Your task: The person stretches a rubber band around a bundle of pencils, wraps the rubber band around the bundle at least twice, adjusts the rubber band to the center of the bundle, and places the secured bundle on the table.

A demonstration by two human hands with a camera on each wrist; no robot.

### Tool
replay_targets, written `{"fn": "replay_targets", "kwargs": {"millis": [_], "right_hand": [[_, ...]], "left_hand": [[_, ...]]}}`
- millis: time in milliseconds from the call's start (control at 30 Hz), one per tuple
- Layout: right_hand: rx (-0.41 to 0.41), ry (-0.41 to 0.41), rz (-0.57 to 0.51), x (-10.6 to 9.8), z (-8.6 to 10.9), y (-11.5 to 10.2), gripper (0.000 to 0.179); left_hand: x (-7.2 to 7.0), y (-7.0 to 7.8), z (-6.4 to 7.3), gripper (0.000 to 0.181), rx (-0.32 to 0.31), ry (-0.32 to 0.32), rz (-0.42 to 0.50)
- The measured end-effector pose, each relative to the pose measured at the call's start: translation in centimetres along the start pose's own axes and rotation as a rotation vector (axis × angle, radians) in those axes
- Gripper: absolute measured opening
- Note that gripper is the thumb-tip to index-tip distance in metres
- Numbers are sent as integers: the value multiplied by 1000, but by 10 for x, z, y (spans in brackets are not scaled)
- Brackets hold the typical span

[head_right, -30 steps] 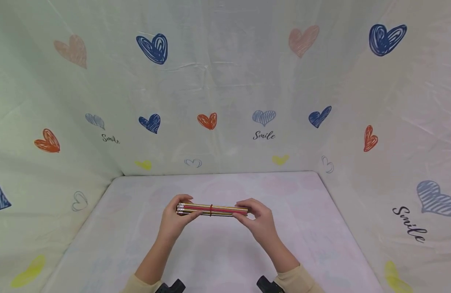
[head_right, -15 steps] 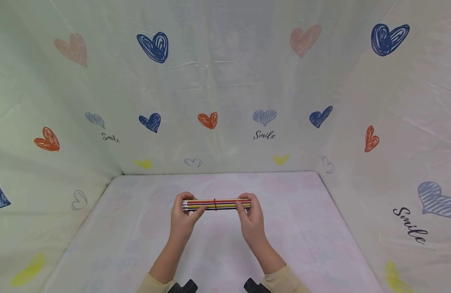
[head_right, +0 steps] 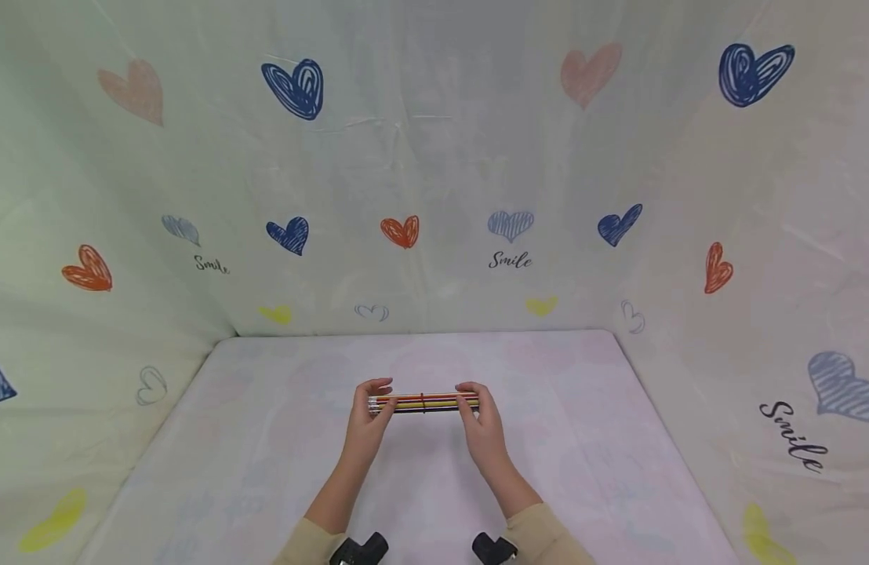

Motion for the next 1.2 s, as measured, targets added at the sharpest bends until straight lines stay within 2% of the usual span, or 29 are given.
{"fn": "replay_targets", "kwargs": {"millis": [133, 300, 433, 533, 667, 767, 900, 1067, 1200], "right_hand": [[0, -65, -18, 0, -12, 32, 24], [39, -144, -32, 3, -25, 79, 35], [17, -104, -9, 4, -30, 100, 35], [-15, -64, -13, 4, -33, 114, 34], [-46, -36, 5, 4, -37, 125, 38], [-38, -13, 53, 3, -39, 129, 38], [29, 20, 117, 2, -42, 136, 34], [76, 37, 162, -1, -43, 142, 28], [93, 10, 250, -1, -43, 144, 27]], "left_hand": [[-2, -19, -9, 42, -33, -17, 13], [-4, -37, -17, 43, -95, -50, 1], [-5, -51, -24, 50, -105, -34, 0], [-7, -63, -26, 51, -123, 43, -12], [-9, -76, -26, 47, -166, 130, -6], [-10, -83, -26, 41, -192, 156, -4], [-11, -96, -26, 36, -224, 193, -120], [-13, -105, -24, 34, -217, 196, -232], [-14, -101, -24, 32, -210, 170, -268]]}}
Point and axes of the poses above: each hand's wrist, its own z-axis away from the middle knuckle, its own x-axis out of the palm, y = z × x, the point moved 2 cm from there along -z, towards the middle knuckle, and after that the axes turned 10 degrees about -y, right-handed, at the moved point
